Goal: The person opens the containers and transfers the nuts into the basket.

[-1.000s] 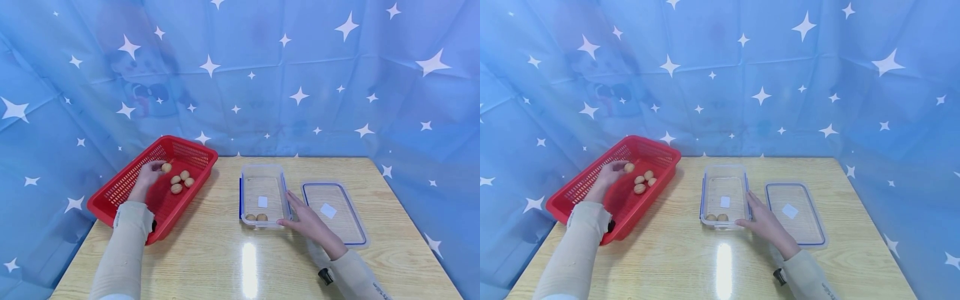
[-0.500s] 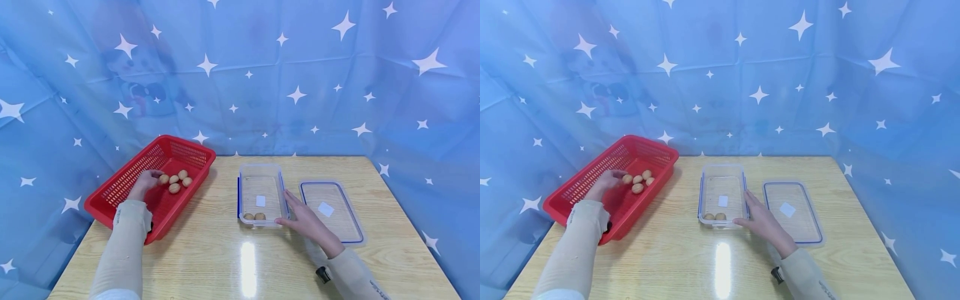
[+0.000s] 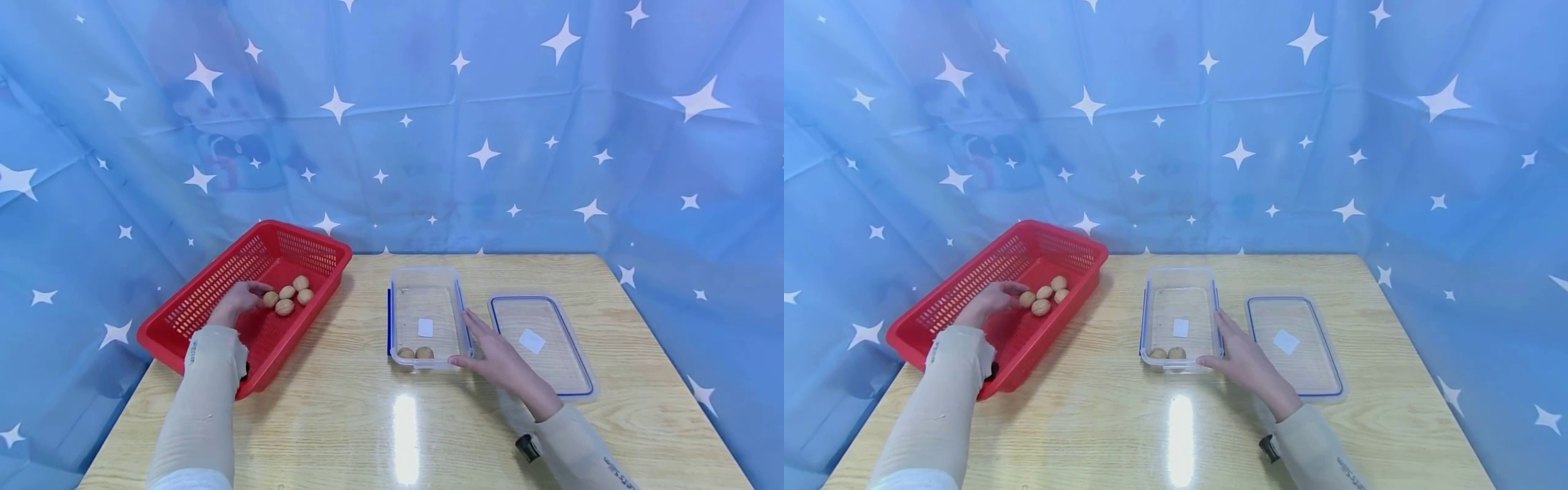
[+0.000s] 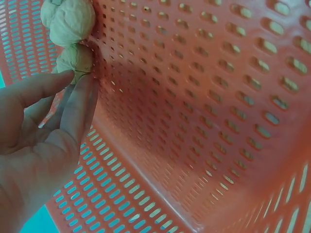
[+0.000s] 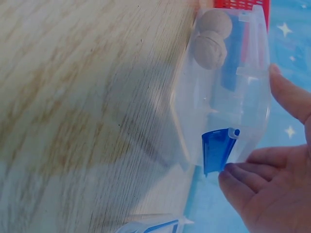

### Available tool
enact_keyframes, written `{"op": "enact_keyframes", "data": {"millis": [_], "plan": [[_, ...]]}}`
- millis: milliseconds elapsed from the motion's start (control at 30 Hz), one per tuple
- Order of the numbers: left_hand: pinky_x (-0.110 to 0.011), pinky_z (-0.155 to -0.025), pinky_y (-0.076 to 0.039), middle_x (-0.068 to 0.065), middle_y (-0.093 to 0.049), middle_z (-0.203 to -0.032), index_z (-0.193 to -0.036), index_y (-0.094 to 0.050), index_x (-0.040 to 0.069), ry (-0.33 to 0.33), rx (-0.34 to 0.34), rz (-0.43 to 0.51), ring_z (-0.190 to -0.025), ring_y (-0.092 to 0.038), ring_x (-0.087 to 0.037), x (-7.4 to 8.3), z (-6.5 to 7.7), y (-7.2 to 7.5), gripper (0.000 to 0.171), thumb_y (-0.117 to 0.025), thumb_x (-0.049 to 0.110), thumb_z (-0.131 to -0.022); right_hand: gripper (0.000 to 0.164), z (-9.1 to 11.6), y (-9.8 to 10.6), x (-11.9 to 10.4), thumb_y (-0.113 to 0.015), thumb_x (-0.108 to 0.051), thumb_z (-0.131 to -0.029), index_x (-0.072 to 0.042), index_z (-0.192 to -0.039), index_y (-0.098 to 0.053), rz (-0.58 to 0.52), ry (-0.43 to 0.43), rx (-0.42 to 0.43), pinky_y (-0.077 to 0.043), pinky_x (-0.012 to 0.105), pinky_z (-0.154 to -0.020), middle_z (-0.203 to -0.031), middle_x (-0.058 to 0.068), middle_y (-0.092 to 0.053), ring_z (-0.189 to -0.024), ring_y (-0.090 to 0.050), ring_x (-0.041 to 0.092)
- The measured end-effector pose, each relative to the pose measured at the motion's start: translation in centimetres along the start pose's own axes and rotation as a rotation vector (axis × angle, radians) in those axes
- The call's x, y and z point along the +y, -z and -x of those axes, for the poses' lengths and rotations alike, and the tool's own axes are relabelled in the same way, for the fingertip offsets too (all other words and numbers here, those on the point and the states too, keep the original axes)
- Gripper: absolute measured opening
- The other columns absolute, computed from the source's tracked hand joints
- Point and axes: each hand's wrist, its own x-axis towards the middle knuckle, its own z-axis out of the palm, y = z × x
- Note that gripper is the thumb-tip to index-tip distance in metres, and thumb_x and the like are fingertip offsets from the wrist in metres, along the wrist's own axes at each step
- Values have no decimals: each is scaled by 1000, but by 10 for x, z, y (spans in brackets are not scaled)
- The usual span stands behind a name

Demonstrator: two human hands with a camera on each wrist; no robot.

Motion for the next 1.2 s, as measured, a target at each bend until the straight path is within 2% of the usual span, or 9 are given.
{"op": "enact_keyframes", "data": {"millis": [67,167,200,333,433,533,867,1000,1200], "plan": [[-42,-89,-57,-21,-40,-147,-147,-45,9,-18,-11,-27,-129,-41,-37,0,-2,0,63,-70,15,-89,93,0,0,1,-71,-39,-91,8,-154,-22,-1,3,1,-29,65,-115,-161,30,-20,-145,-26,51],[-42,-87,-58,-19,-37,-150,-147,-44,12,2,-6,5,-132,-37,-36,1,-1,2,67,-72,15,-86,93,0,-1,1,-71,-39,-91,8,-154,-22,-4,5,2,-29,66,-114,-161,30,-20,-145,-26,51],[-42,-88,-57,-21,-37,-150,-147,-44,9,-23,0,-10,-132,-38,-37,1,-1,3,65,-69,13,-88,93,0,-1,1,-71,-39,-91,8,-154,-22,-8,5,1,-29,66,-114,-161,30,-20,-145,-26,51],[-48,-103,-49,-26,-36,-152,-148,-41,1,-99,37,-13,-131,-40,-38,2,-5,6,54,-53,2,-95,91,0,-2,0,-71,-36,-91,8,-154,-22,-20,6,6,-27,67,-115,-161,29,-20,-145,-25,51],[-51,-112,-42,-28,-36,-153,-148,-40,-2,-121,57,3,-134,-41,-38,4,-7,7,48,-42,-1,-100,91,0,-2,0,-71,-35,-91,9,-154,-22,-26,9,9,-26,66,-116,-161,30,-20,-146,-24,51],[-52,-115,-39,-26,-35,-153,-148,-40,-1,-112,62,20,-136,-39,-38,7,-7,8,47,-41,2,-102,91,1,-1,1,-71,-35,-92,9,-153,-22,-27,11,8,-26,66,-116,-161,30,-20,-146,-24,51],[-54,-116,-37,-25,-36,-153,-149,-39,1,-195,72,73,-139,-39,-40,25,5,14,45,-45,9,-104,90,1,0,0,-70,-35,-92,9,-154,-21,-26,1,2,-26,66,-116,-161,30,-19,-146,-23,51],[-54,-116,-37,-24,-37,-153,-149,-40,3,-235,84,67,-139,-39,-40,34,8,13,46,-47,11,-104,90,2,1,-1,-70,-35,-92,9,-154,-21,-30,-2,-1,-26,66,-115,-161,30,-19,-146,-23,52],[-51,-113,-43,-22,-41,-151,-148,-42,7,-251,127,92,-136,-44,-38,50,13,7,48,-54,17,-102,91,2,1,-1,-70,-37,-92,8,-154,-20,-29,-3,0,-26,66,-116,-162,29,-18,-146,-23,51]]}}
